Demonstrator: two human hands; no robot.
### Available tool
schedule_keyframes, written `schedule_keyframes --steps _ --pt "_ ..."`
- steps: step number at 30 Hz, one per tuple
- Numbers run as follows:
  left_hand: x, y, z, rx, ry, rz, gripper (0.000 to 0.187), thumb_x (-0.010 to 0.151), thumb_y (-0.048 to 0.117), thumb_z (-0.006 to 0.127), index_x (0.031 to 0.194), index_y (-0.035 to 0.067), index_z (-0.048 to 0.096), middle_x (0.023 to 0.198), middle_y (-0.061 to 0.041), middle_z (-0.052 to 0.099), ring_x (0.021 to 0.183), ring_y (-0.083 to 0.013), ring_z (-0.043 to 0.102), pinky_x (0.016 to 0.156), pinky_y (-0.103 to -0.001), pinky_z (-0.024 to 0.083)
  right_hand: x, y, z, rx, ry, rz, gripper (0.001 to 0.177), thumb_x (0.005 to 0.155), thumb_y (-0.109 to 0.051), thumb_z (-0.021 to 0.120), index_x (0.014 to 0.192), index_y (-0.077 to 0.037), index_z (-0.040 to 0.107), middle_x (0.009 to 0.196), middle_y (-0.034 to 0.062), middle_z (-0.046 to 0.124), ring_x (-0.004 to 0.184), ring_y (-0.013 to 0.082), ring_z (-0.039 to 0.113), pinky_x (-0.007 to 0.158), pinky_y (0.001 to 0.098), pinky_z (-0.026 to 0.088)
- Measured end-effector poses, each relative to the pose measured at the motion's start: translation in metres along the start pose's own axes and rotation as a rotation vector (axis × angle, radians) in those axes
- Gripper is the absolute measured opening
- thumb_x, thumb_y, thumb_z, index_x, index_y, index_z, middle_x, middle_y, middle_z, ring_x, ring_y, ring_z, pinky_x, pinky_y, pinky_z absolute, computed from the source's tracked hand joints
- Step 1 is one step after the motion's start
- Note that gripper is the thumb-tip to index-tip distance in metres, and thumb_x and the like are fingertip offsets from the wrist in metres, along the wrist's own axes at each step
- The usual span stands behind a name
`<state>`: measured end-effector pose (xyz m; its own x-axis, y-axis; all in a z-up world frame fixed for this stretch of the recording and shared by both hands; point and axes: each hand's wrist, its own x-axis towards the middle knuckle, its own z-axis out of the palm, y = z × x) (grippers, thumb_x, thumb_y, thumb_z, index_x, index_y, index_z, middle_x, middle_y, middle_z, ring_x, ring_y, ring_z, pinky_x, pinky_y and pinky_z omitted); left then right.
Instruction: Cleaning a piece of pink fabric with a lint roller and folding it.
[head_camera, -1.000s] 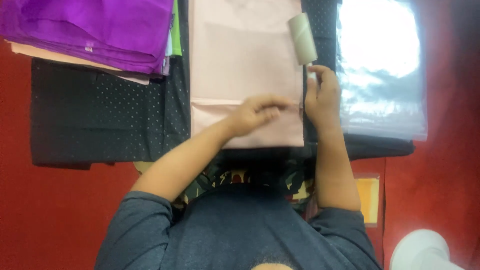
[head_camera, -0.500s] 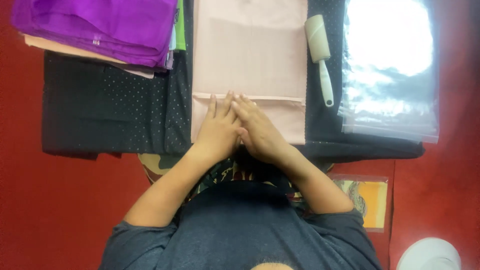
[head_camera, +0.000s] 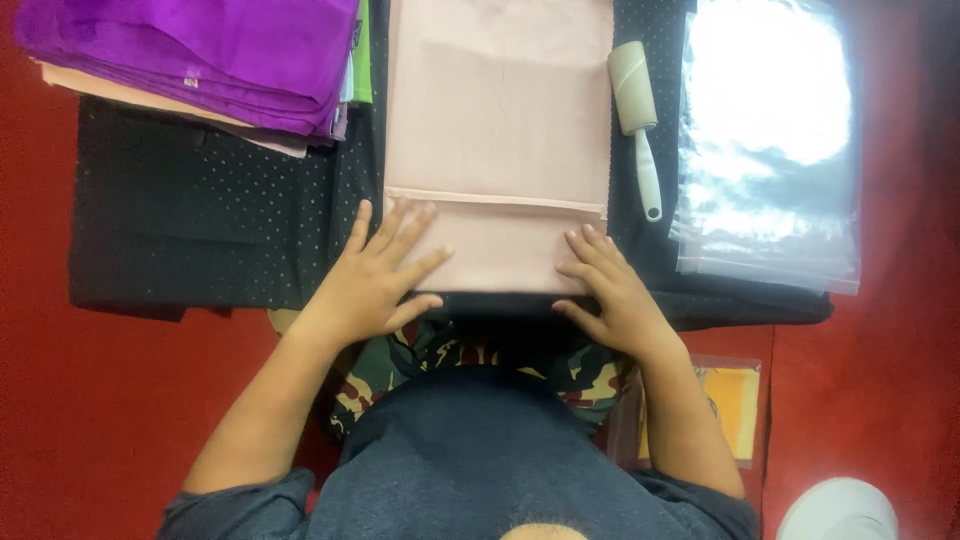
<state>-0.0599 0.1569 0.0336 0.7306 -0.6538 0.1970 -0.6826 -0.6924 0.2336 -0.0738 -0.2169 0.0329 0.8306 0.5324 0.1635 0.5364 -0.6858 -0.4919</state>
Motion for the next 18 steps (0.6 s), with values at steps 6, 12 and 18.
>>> schedule_keyframes --steps 6,12,18 --pt "-0.012 -0.008 0.012 0.02 0.257 0.072 0.017 0.095 0.035 0.066 0.097 0.02 0.074 0.099 -0.001 0.064 0.109 -0.0249 0.065 0.113 -0.05 0.044 0.001 0.0 0.005 -0.116 0.272 -0.078 0.015 0.095 -0.029 0.074 0.09 -0.015 0.074 0.131 0.0019 0.074 0.13 0.0278 0.064 0.118 0.0431 0.041" --pt "-0.008 -0.005 0.003 0.022 0.418 0.056 0.02 0.101 0.029 0.058 0.101 0.015 0.073 0.104 0.0 0.07 0.114 -0.023 0.068 0.117 -0.047 0.045 0.005 -0.003 0.016 -0.058 0.463 -0.178 0.023 0.1 -0.035 0.067 0.088 -0.014 0.07 0.115 0.0023 0.08 0.119 0.0307 0.071 0.117 0.0508 0.042" --pt "-0.004 0.01 -0.055 -0.174 0.454 0.08 0.022 0.102 0.027 0.058 0.095 0.012 0.073 0.087 -0.003 0.073 0.091 -0.0237 0.074 0.105 -0.047 0.054 0.016 -0.035 -0.021 0.286 0.48 -0.252 0.026 0.103 -0.026 0.061 0.088 -0.006 0.067 0.09 0.0091 0.079 0.092 0.0333 0.078 0.11 0.0526 0.047"
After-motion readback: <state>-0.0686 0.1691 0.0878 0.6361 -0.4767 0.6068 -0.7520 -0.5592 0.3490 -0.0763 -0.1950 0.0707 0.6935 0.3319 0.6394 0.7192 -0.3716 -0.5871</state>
